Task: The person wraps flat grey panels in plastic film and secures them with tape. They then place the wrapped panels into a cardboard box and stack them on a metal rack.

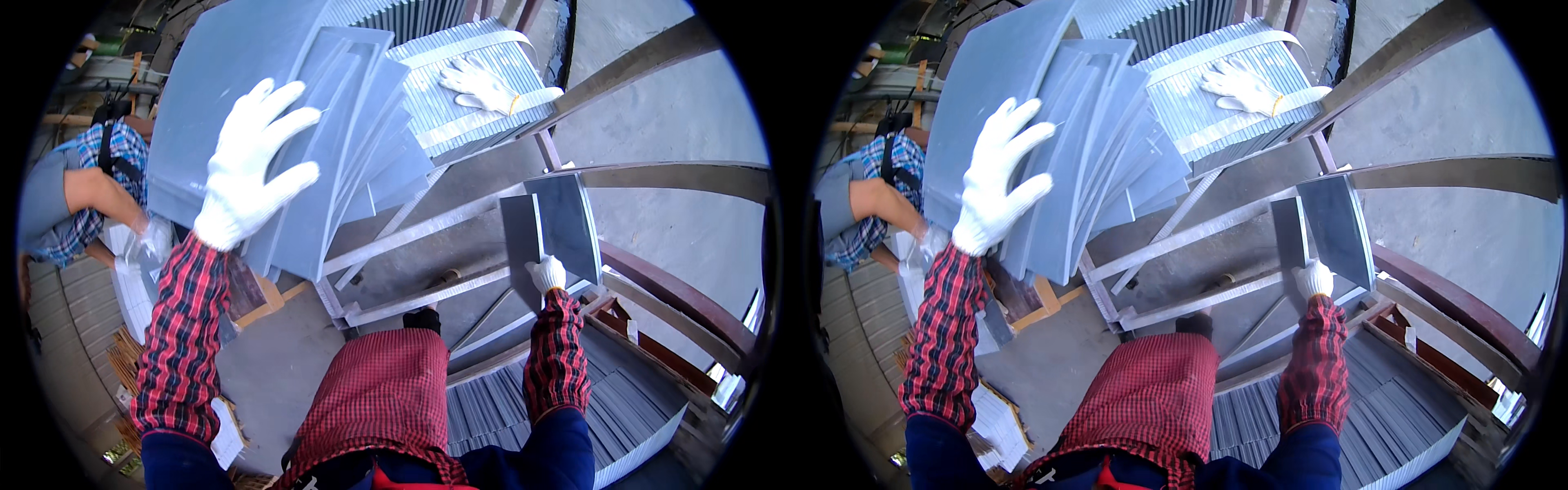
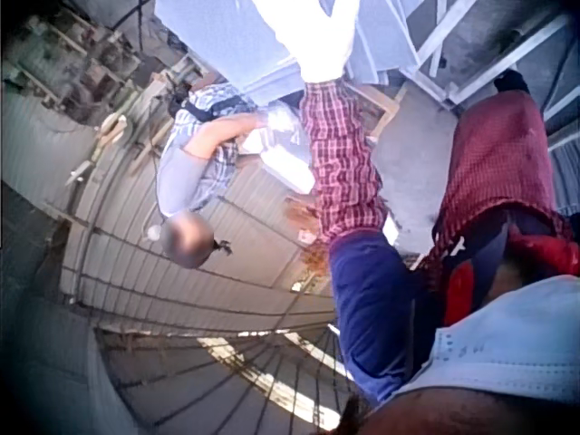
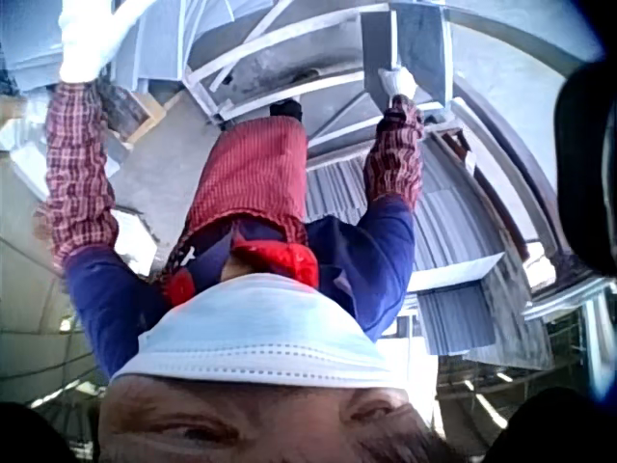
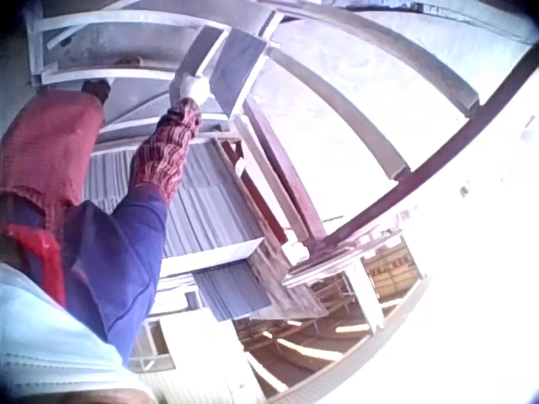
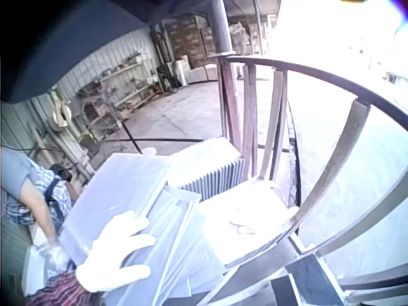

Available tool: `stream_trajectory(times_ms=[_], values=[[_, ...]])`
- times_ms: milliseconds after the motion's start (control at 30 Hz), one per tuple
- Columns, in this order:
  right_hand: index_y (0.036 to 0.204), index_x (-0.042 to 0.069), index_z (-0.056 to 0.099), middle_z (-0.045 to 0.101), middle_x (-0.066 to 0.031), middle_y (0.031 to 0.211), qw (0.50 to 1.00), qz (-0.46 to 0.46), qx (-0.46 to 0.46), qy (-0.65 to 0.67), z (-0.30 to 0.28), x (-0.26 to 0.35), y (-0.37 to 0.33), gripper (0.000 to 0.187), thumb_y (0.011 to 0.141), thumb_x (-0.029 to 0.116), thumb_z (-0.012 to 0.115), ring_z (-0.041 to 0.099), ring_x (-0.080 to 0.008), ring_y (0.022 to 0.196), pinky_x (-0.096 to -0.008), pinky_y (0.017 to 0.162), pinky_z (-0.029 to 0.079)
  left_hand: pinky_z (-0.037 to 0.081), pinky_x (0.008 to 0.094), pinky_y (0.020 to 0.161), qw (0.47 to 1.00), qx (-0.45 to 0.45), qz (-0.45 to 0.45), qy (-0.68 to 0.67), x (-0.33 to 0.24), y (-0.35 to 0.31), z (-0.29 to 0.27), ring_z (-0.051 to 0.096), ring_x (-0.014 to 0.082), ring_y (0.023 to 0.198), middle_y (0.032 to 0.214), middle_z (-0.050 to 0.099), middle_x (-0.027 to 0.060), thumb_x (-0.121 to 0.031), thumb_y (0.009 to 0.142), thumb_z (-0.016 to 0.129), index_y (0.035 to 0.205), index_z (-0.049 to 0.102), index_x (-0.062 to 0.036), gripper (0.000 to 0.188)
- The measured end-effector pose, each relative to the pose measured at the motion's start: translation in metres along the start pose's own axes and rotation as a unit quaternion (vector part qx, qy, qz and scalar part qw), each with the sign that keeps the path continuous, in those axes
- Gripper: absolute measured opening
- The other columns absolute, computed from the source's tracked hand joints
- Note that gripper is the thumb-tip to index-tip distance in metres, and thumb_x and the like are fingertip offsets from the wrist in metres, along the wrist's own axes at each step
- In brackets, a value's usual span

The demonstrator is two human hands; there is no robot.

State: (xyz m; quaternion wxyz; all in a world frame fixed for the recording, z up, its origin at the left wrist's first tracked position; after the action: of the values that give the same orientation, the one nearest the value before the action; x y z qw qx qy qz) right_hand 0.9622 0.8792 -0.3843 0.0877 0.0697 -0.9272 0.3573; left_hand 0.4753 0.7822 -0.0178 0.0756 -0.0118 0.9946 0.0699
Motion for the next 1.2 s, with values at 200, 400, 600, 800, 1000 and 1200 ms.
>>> stream_trajectory(times_ms=[200, 400, 600, 800, 1000, 1200], values=[[0.104, -0.008, 0.07, 0.073, -0.0107, 0.09, 0.89, 0.079, 0.101, 0.438, 0.001, 0.045, -0.16, 0.033, 0.084, 0.017, 0.072, 0.068, -0.0219, 0.08, -0.033, 0.076, 0.054, 0.043, 0.0409, 0.106, 0.995, -0.079, 0.064, -0.007, 0.004, 0.002, 0.015, 0.056, 0.029, 0.122, 0.127, 0.064, 0.0105, -0.035, 0.09, 0.067, 0.121, 0.068, -0.014, 0.037], [0.116, -0.004, 0.062, 0.067, -0.0106, 0.106, 0.731, 0.087, 0.091, 0.67, 0.038, 0.111, -0.346, 0.038, 0.085, 0.014, 0.072, 0.065, -0.0241, 0.096, -0.0401, 0.087, 0.055, 0.049, 0.043, 0.089, 0.997, -0.037, 0.028, -0.066, -0.022, -0.059, -0.009, 0.061, 0.0363, 0.1, 0.106, 0.066, 0.0193, -0.032, 0.084, 0.066, 0.1, 0.068, -0.0026, 0.034], [0.122, -0.004, 0.058, 0.064, -0.0124, 0.106, 0.707, 0.09, 0.038, 0.7, 0.078, 0.17, -0.499, 0.047, 0.082, 0.012, 0.074, 0.064, -0.025, 0.093, -0.0407, 0.082, 0.055, 0.053, 0.0373, 0.091, 0.926, 0.058, -0.027, -0.372, -0.044, -0.333, 0.047, 0.066, 0.0282, 0.104, 0.115, 0.068, 0.0127, -0.028, 0.094, 0.061, 0.108, 0.072, -0.0097, 0.025], [0.11, -0.006, 0.064, 0.068, -0.0097, 0.094, 0.816, 0.0, 0.043, 0.576, 0.087, 0.237, -0.553, 0.033, 0.082, 0.01, 0.072, 0.064, -0.0207, 0.083, -0.0347, 0.077, 0.052, 0.043, 0.0398, 0.107, 0.884, 0.069, -0.153, -0.436, -0.027, -0.483, 0.061, 0.056, 0.0325, 0.123, 0.136, 0.056, 0.0191, -0.034, 0.1, 0.05, 0.133, 0.057, -0.0042, 0.045], [0.124, -0.003, 0.058, 0.064, -0.0095, 0.108, 0.896, -0.145, 0.099, 0.409, 0.076, 0.291, -0.588, 0.047, 0.082, 0.012, 0.075, 0.059, -0.0183, 0.093, -0.0343, 0.085, 0.049, 0.026, 0.045, 0.119, 0.922, -0.138, -0.253, -0.258, -0.041, -0.476, 0.054, 0.027, 0.034, 0.149, 0.161, 0.028, 0.017, -0.04, 0.103, 0.047, 0.156, 0.028, -0.0122, 0.064], [0.113, -0.001, 0.066, 0.067, -0.0069, 0.103, 0.904, -0.179, 0.117, 0.37, 0.067, 0.304, -0.6, 0.037, 0.078, 0.005, 0.074, 0.06, -0.018, 0.093, -0.0347, 0.088, 0.049, 0.044, 0.0322, 0.104, 0.722, -0.124, -0.469, -0.494, -0.055, -0.569, 0.098, 0.055, 0.0272, 0.126, 0.137, 0.056, 0.0187, -0.026, 0.101, 0.052, 0.14, 0.047, 0.0014, 0.048]])
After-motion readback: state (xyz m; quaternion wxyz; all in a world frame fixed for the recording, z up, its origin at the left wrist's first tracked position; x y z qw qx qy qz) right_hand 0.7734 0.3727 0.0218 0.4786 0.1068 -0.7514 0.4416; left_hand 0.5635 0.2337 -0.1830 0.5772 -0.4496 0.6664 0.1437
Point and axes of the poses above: each hand's wrist, its own y-axis towards the middle knuckle, its own z-axis out of the palm, x = y × z, the point moved 4 cm from there along y, towards the middle knuckle
